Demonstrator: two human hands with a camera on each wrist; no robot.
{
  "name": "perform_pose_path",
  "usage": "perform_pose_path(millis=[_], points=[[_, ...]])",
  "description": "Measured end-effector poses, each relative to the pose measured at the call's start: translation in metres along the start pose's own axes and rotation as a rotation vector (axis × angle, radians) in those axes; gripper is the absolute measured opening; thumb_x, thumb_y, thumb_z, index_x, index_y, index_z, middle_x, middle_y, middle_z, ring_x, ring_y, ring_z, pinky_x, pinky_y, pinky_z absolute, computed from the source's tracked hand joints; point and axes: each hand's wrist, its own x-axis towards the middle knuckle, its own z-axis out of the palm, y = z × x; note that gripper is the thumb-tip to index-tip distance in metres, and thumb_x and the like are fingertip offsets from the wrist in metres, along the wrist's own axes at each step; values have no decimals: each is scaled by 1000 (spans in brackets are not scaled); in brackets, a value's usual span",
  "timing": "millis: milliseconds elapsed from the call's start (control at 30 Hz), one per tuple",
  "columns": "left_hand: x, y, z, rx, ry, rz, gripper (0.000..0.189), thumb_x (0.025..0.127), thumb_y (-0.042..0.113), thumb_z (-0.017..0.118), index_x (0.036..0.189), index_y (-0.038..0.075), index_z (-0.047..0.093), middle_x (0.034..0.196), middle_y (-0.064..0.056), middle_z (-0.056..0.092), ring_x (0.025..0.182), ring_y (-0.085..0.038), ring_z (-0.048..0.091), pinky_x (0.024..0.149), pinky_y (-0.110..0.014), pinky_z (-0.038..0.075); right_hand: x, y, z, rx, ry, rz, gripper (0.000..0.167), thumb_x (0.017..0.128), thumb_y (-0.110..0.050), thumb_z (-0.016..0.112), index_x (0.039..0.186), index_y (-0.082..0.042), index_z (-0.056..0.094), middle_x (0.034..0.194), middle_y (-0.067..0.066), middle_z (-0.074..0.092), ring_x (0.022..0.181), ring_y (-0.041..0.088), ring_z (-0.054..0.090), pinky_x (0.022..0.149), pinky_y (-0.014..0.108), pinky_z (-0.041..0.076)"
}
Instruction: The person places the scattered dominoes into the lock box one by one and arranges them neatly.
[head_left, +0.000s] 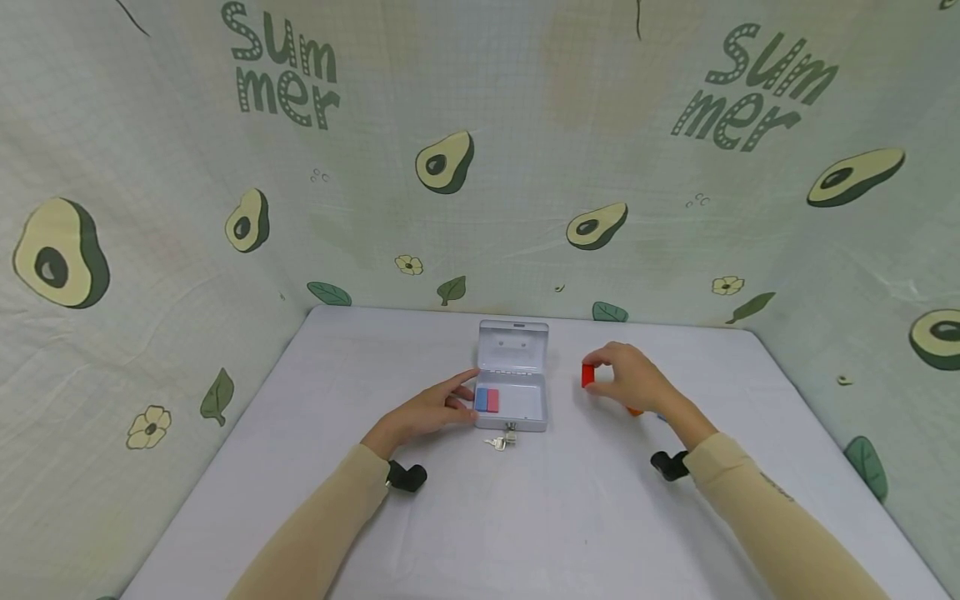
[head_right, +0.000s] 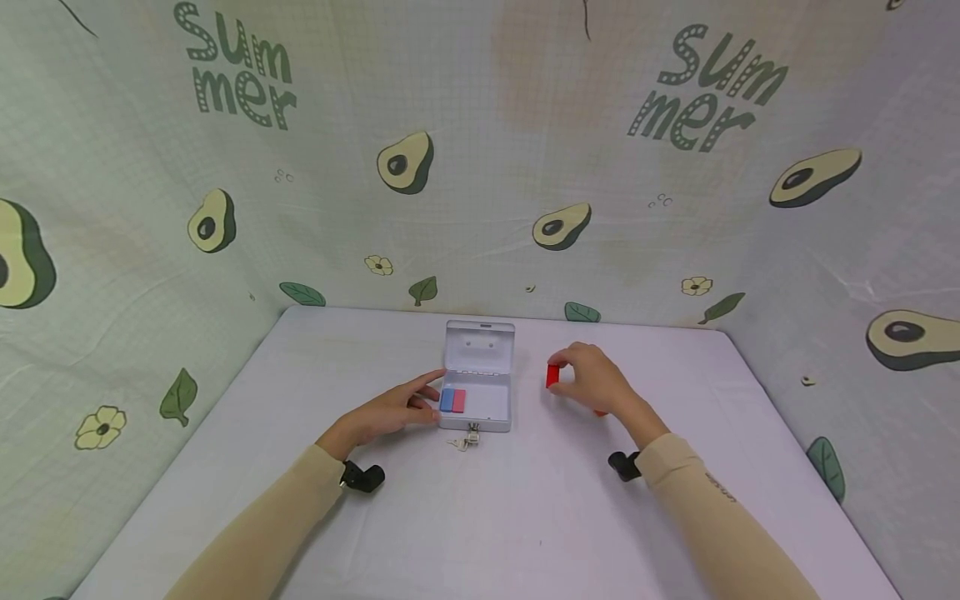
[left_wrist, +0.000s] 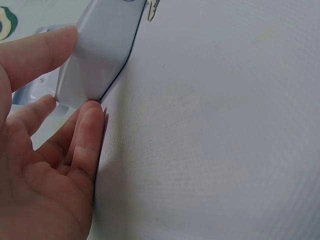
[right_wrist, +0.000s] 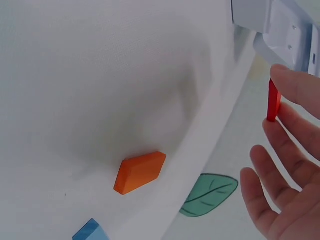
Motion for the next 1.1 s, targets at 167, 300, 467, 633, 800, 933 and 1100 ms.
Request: perform_pose_path(millis=[167, 300, 467, 633, 800, 933, 1100], points=[[0, -1, 0, -2, 0, 1, 83, 97, 35, 80, 167, 35, 35, 145, -1, 57, 121, -17, 58, 113, -48, 45, 2, -8, 1, 5, 3, -16, 43, 91, -19, 86, 129, -5, 73, 120, 15, 69, 115, 39, 61, 97, 56, 55], [0, 0, -1, -3, 0, 0, 83, 97, 36, 80, 167, 35, 35, 145, -1, 57, 121, -17, 58, 113, -48, 45, 4, -15, 2, -1, 14, -40, 42, 90, -18, 86, 127, -4, 74, 116, 12, 70, 113, 37, 62, 96, 54, 56], [0, 0, -1, -1, 1, -5, 83, 97, 36, 80, 167, 35, 35, 144, -1, 57, 121, -17, 58, 113, -48, 45, 8, -23, 7, 3, 18, -55, 40, 89, -17, 87, 126, -5, 75, 114, 10, 70, 112, 36, 63, 95, 51, 56], [0, 1, -1, 6, 0, -5, 83, 97, 36, 79, 167, 35, 34, 144, -1, 57, 120, -17, 59, 112, -48, 46, 11, -32, 12, 10, 11, -71, 40, 89, -17, 87, 125, -5, 75, 113, 9, 70, 111, 36, 63, 94, 50, 57], [0, 1, 0, 6, -1, -5, 83, 98, 36, 79, 167, 35, 34, 144, -1, 57, 120, -17, 59, 111, -47, 46, 14, -40, 15, 11, -5, -80, 39, 90, -16, 86, 126, -5, 75, 114, 12, 70, 111, 36, 63, 94, 49, 57], [0, 0, 0, 9, 3, -5, 82, 98, 36, 79, 167, 35, 34, 144, -1, 58, 120, -17, 59, 111, -47, 46, 16, -46, 17, 10, -11, -87, 39, 90, -16, 86, 126, -5, 75, 114, 13, 71, 111, 36, 63, 95, 50, 57], [1, 0, 0, 16, 6, -7, 82, 97, 36, 79, 166, 36, 35, 143, 0, 58, 120, -17, 59, 111, -47, 46, 19, -53, 21, 13, -9, -104, 39, 90, -15, 86, 126, -6, 75, 112, 9, 70, 111, 35, 63, 95, 49, 57]])
